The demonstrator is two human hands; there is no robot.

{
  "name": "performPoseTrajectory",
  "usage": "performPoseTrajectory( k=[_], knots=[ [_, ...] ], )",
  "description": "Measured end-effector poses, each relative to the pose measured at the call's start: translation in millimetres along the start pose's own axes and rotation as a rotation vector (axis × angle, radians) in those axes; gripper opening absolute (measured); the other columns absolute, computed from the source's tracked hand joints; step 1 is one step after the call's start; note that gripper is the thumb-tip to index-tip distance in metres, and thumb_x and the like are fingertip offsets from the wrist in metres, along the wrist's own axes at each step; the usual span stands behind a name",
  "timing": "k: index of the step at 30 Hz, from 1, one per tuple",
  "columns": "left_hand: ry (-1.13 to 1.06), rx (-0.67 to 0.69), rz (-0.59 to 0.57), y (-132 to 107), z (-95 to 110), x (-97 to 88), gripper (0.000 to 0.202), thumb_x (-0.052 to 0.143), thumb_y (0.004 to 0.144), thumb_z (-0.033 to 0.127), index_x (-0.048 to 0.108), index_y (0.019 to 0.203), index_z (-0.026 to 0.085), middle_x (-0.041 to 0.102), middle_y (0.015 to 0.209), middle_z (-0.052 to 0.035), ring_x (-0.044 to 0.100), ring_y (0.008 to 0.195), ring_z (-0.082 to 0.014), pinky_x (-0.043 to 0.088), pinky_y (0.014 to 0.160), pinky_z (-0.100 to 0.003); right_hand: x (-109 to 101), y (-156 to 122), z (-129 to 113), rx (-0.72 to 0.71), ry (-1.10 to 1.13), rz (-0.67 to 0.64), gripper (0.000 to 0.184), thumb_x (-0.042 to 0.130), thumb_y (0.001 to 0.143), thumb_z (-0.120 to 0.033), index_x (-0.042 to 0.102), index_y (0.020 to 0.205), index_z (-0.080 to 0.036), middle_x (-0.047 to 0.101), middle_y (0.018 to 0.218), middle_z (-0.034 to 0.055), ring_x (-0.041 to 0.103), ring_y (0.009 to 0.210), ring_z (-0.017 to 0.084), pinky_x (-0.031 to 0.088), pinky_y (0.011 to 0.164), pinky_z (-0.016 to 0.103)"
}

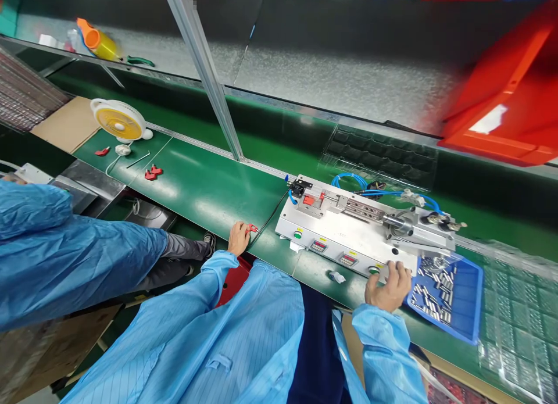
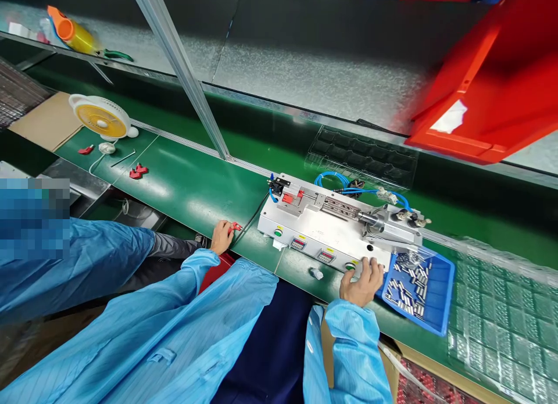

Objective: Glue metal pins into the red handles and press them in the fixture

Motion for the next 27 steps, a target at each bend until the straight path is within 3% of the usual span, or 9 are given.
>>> performPoseTrajectory(
  k=[3,6,9,11,15,20,22,25,27],
  knots=[
    [0.044,-0.046,0.059,23.1,-5.5,-20.9,0.015,0.059,0.088,0.012,0.068,0.096,0.02,0.062,0.114,-0.0162,0.06,0.115,-0.034,0.047,0.105,-0.049,-1.5,0.1,-1.2,-0.015,-0.039,-0.008,0.053,0.056,0.084,-0.029,0.064,0.134,-0.016,0.058,0.141,0.02,0.049,0.139,0.04,0.04,0.116,0.069],
    [0.078,-0.112,0.153,56.8,-9.0,-48.4,0.026,0.054,0.09,0.011,0.066,0.112,0.015,0.055,0.134,-0.0238,0.049,0.135,-0.0408,0.038,0.114,-0.059,-4.2,-0.4,-2.6,-0.046,-0.064,-0.023,0.052,0.054,0.085,-0.029,0.063,0.134,-0.016,0.059,0.14,0.0199,0.049,0.139,0.039,0.04,0.116,0.068],
    [0.077,-0.093,0.174,67.6,-1.7,-55.9,0.03,0.055,0.09,0.013,0.064,0.119,0.013,0.048,0.149,-0.0254,0.04,0.146,-0.0415,0.031,0.121,-0.059,-6.2,-3.1,-3.6,-0.026,-0.073,-0.023,0.05,0.054,0.085,-0.028,0.064,0.134,-0.018,0.06,0.141,0.0179,0.05,0.139,0.037,0.041,0.116,0.066],
    [0.062,-0.052,0.145,54.3,10.0,-43.0,0.03,0.055,0.09,0.015,0.064,0.119,0.015,0.051,0.148,-0.0238,0.043,0.144,-0.0399,0.034,0.121,-0.058,-6.3,-5.5,-3.6,-0.003,-0.065,-0.025,0.05,0.054,0.086,-0.027,0.064,0.135,-0.018,0.06,0.143,0.0184,0.048,0.142,0.036,0.041,0.117,0.065],
    [0.031,0.067,0.019,-0.3,33.1,3.2,0.033,0.055,0.088,0.017,0.065,0.119,0.019,0.06,0.141,-0.0215,0.049,0.142,-0.0391,0.039,0.119,-0.059,-7.7,-8.8,-4.6,0.039,-0.057,-0.09,0.053,0.051,0.087,-0.024,0.062,0.139,-0.019,0.058,0.147,0.0179,0.046,0.146,0.035,0.041,0.118,0.065],
    [0.04,0.135,-0.064,-47.8,22.3,21.0,0.051,0.048,0.088,0.03,0.056,0.137,0.02,0.053,0.152,-0.0227,0.043,0.15,-0.0453,0.035,0.121,-0.067,-22.9,-16.1,-25.7,0.152,-0.064,-0.22,0.058,0.055,0.083,-0.015,0.062,0.14,-0.019,0.056,0.152,0.0173,0.044,0.149,0.035,0.039,0.122,0.065],
    [0.069,0.171,-0.074,-51.2,9.6,19.3,0.063,0.05,0.083,0.036,0.047,0.146,0.031,0.048,0.16,-0.0151,0.04,0.152,-0.0464,0.035,0.12,-0.07,-27.4,-20.1,-35.6,0.185,-0.035,-0.311,0.062,0.057,0.081,-0.01,0.061,0.143,-0.016,0.053,0.155,0.0196,0.041,0.152,0.036,0.038,0.124,0.063],
    [0.115,0.241,-0.053,-49.2,-7.0,18.3,0.09,0.055,0.07,0.033,0.025,0.15,0.061,0.038,0.168,0.0023,0.033,0.157,-0.047,0.033,0.115,-0.08,-37.0,-28.5,-39.6,0.197,-0.012,-0.406,0.063,0.057,0.082,-0.008,0.06,0.145,-0.018,0.051,0.158,0.0169,0.043,0.152,0.033,0.041,0.124,0.058],
    [0.134,0.279,-0.041,-49.3,-13.8,16.2,0.111,0.058,0.058,0.028,0.011,0.149,0.07,0.037,0.168,0.0047,0.034,0.156,-0.0493,0.034,0.108,-0.085,-52.3,-40.6,-36.8,0.243,-0.005,-0.429,0.054,0.056,0.086,-0.009,0.065,0.138,-0.019,0.055,0.155,0.0153,0.052,0.145,0.03,0.047,0.119,0.054]
  ],
)
Point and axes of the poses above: each hand's wrist, its own y-axis towards the middle knuckle, its own x-axis out of the palm, z = x × y, the point moved 2 cm from there along y, towards the middle knuckle
